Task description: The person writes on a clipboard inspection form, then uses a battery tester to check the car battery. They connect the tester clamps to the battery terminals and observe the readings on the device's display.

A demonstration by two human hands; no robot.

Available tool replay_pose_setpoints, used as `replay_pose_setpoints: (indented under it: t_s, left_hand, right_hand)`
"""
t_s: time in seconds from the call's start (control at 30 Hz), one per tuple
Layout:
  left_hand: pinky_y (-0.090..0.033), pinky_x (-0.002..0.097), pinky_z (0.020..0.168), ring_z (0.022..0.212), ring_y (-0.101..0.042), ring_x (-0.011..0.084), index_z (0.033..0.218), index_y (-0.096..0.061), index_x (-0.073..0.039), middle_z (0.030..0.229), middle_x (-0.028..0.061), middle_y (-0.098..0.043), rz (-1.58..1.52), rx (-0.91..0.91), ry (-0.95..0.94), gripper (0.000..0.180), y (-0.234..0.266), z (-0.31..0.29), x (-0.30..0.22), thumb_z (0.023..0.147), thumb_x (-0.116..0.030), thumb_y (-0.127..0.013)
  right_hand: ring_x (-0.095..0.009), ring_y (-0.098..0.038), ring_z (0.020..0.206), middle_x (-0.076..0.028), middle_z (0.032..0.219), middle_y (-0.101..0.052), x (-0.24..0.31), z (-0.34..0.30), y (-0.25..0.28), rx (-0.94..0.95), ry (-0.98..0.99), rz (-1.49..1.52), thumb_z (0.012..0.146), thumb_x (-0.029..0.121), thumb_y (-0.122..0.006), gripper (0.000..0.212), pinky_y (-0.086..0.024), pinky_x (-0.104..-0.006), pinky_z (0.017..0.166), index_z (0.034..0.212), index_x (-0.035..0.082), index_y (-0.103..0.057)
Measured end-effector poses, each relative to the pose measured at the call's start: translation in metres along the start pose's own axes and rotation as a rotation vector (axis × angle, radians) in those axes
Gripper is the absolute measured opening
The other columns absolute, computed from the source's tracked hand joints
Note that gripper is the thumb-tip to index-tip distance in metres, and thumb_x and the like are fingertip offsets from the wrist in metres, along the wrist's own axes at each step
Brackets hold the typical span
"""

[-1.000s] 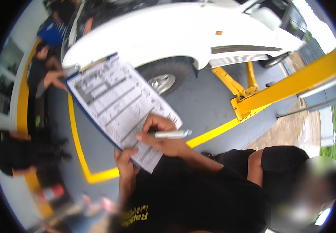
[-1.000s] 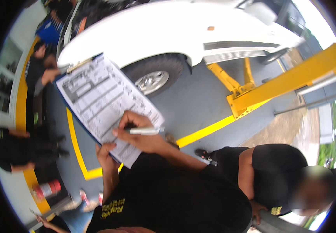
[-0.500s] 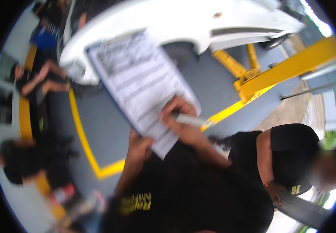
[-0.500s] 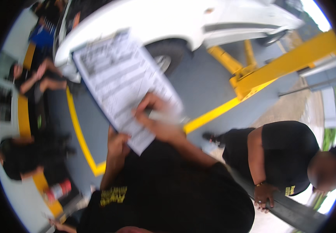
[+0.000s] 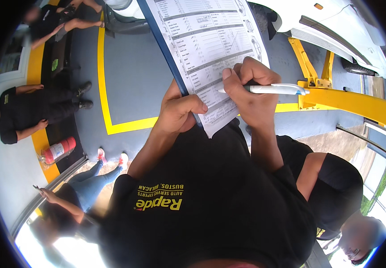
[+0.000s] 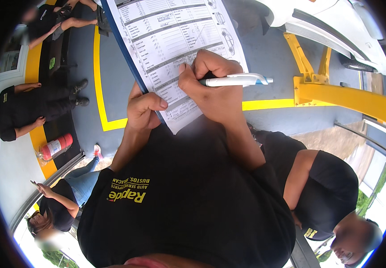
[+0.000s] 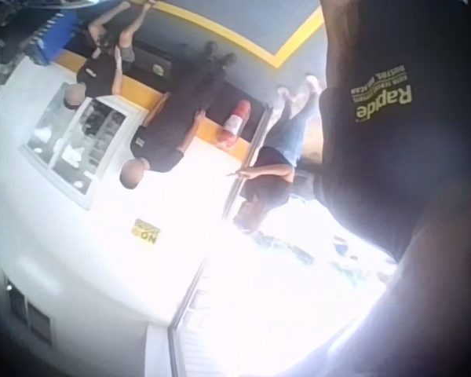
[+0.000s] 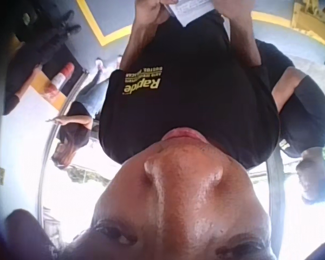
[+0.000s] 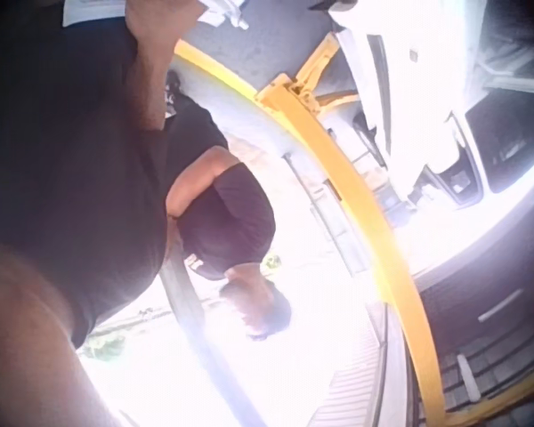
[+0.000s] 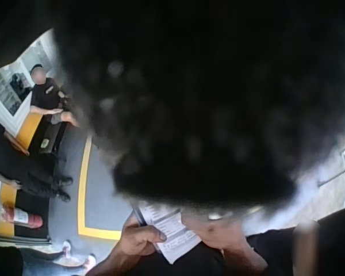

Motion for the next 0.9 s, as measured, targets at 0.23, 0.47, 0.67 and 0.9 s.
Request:
replay_pose_setpoints:
  t_s: [0.23,0.47,0.67,0.9]
  left_hand:
    - [-0.048,0.043,0.106,0.131,-0.057,0.037,0.151,-0.037,0.006,0.141,0.0251,-0.057,-0.009,0.003,0.006,0.087,0.007,-0.001,0.003,0.066,0.014,-0.051]
    - [-0.048,0.0442,0.108,0.132,-0.056,0.0374,0.152,-0.036,0.008,0.143,0.0254,-0.056,-0.044,0.049,-0.053,0.088,-0.002,0.003,0.009,0.065,0.014,-0.052]
    - [-0.046,0.0463,0.111,0.134,-0.055,0.0388,0.152,-0.035,0.008,0.145,0.0258,-0.054,-0.023,0.089,-0.027,0.089,0.002,-0.003,0.004,0.065,0.012,-0.052]
    - [-0.046,0.047,0.111,0.135,-0.054,0.0383,0.152,-0.034,0.008,0.143,0.0247,-0.055,-0.02,0.102,-0.013,0.088,-0.001,-0.004,0.007,0.066,0.011,-0.054]
  right_hand:
    - [-0.005,-0.034,0.052,0.001,0.054,-0.043,0.003,0.0,-0.002,-0.02,0.016,-0.044,0.083,0.002,-0.078,0.041,-0.031,-0.0277,0.046,0.063,0.006,-0.042]
    - [-0.005,-0.033,0.052,0.001,0.053,-0.043,0.01,0.002,0.007,-0.028,0.076,-0.123,0.083,0.003,-0.077,0.041,-0.031,-0.0281,0.046,0.063,0.006,-0.042]
    - [-0.002,-0.039,0.054,0.004,0.056,-0.048,0.003,0.001,0.01,-0.013,-0.018,0.181,0.089,0.004,-0.076,0.038,-0.03,-0.0249,0.048,0.067,0.006,-0.046]
    - [-0.001,-0.048,0.059,0.001,0.061,-0.058,0.014,0.005,-0.005,-0.114,-0.06,0.256,0.091,0.01,-0.082,0.033,-0.035,-0.0201,0.053,0.073,0.005,-0.054]
Point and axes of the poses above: each hand's wrist, its own z-axis towards the middle knuckle, its own y-axis out of the back of the hand, x = y × z, the point moved 4 cm from there along z, towards the middle knuckle
